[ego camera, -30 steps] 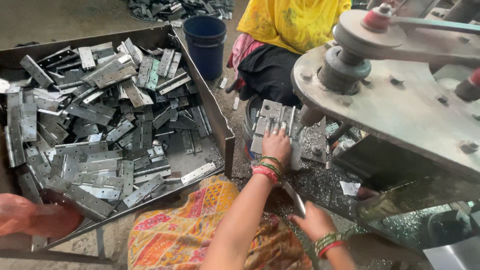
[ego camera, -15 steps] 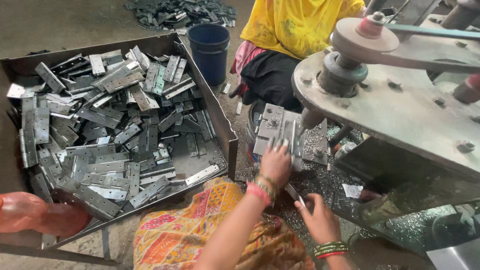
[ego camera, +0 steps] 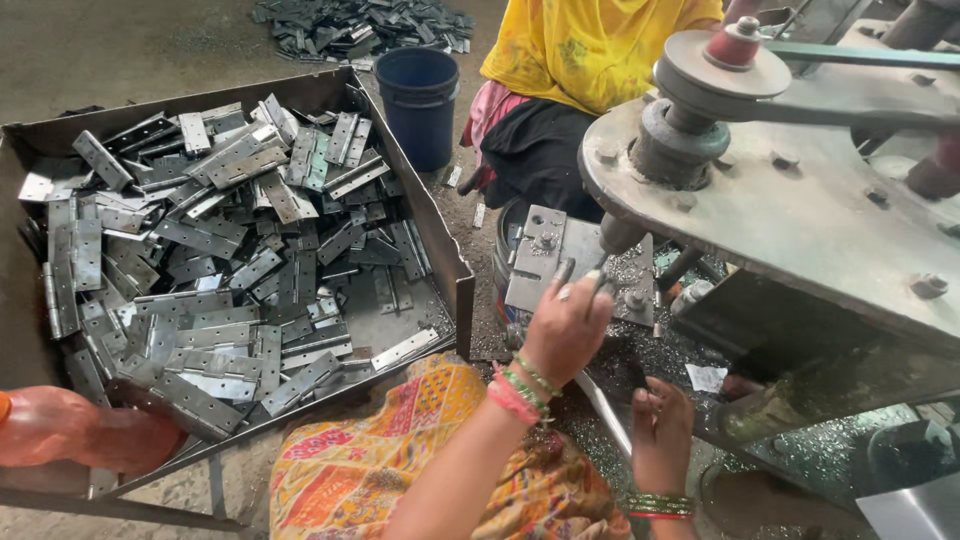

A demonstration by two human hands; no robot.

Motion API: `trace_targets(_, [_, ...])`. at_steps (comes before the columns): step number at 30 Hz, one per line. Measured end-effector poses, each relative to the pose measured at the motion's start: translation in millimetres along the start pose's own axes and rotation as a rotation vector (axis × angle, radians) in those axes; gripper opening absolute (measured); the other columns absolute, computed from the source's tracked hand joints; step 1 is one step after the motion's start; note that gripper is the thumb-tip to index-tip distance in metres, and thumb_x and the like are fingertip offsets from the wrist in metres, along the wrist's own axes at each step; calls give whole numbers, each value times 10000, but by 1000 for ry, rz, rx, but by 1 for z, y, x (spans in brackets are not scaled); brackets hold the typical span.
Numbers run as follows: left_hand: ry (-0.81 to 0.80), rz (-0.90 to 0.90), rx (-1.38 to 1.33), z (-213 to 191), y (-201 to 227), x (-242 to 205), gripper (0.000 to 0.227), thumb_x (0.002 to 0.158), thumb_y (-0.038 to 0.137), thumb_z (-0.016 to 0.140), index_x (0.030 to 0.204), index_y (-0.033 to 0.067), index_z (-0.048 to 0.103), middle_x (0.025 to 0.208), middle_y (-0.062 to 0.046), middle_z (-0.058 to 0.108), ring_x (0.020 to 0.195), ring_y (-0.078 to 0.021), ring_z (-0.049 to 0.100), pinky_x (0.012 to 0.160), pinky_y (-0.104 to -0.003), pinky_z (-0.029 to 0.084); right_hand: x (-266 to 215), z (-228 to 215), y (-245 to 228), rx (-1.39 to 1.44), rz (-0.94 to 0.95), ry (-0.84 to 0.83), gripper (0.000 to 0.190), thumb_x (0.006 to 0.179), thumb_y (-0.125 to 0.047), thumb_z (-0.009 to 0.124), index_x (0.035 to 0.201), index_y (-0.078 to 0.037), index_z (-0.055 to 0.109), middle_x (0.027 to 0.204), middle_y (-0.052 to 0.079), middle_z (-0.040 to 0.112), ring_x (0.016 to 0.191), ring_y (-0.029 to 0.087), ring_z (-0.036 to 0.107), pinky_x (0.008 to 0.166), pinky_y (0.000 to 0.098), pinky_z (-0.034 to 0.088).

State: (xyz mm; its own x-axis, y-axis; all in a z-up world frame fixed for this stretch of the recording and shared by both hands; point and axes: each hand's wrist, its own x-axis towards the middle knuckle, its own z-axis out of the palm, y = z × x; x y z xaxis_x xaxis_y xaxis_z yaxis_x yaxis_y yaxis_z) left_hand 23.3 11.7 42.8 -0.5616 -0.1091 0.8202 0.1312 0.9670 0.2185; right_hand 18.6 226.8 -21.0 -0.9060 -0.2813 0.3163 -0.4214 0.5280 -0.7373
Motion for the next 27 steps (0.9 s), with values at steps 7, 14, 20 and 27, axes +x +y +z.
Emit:
trace_targets(7, [-607, -283, 424, 41, -20, -5, 408, 988, 268, 536, 1340, 66, 577, 1425, -210, 527, 1254, -299, 568, 961, -456, 478, 6, -1, -8, -47, 10, 8, 399, 1018, -367, 554, 1249, -47, 617, 1305, 164, 536, 1045, 253, 657, 902, 381, 534])
trace_targets(14, [-630, -352, 285, 25, -26, -40, 599, 1030, 512, 426, 1332, 31, 618, 1519, -146, 466, 1425, -301, 411, 1234, -546, 209, 6, 0, -17, -76, 48, -56, 391, 1009, -377, 556, 1226, -59, 627, 1283, 140, 568, 1039, 240, 671, 859, 374, 563])
trace_targets(20, [-529, -323, 236, 40, -10, -32, 485, 1018, 405, 483, 1256, 24, 665, 1520, -162, 488, 1418, -306, 432, 1184, -533, 274, -7, 14, 24, -205, 106, -211, 503, 946, -453, 607, 1252, -54, 592, 1225, 172, 604, 996, 281, 699, 800, 409, 600])
trace_targets(27, [-590, -339, 178, 33, -23, -30, 402, 918, 267, 573, 1229, 38, 684, 1505, -147, 515, 1418, -301, 442, 1172, -523, 314, -64, 65, 89, -636, 161, -557, 720, 856, -525, 710, 1361, -64, 486, 964, 242, 723, 881, 411, 741, 763, 481, 610])
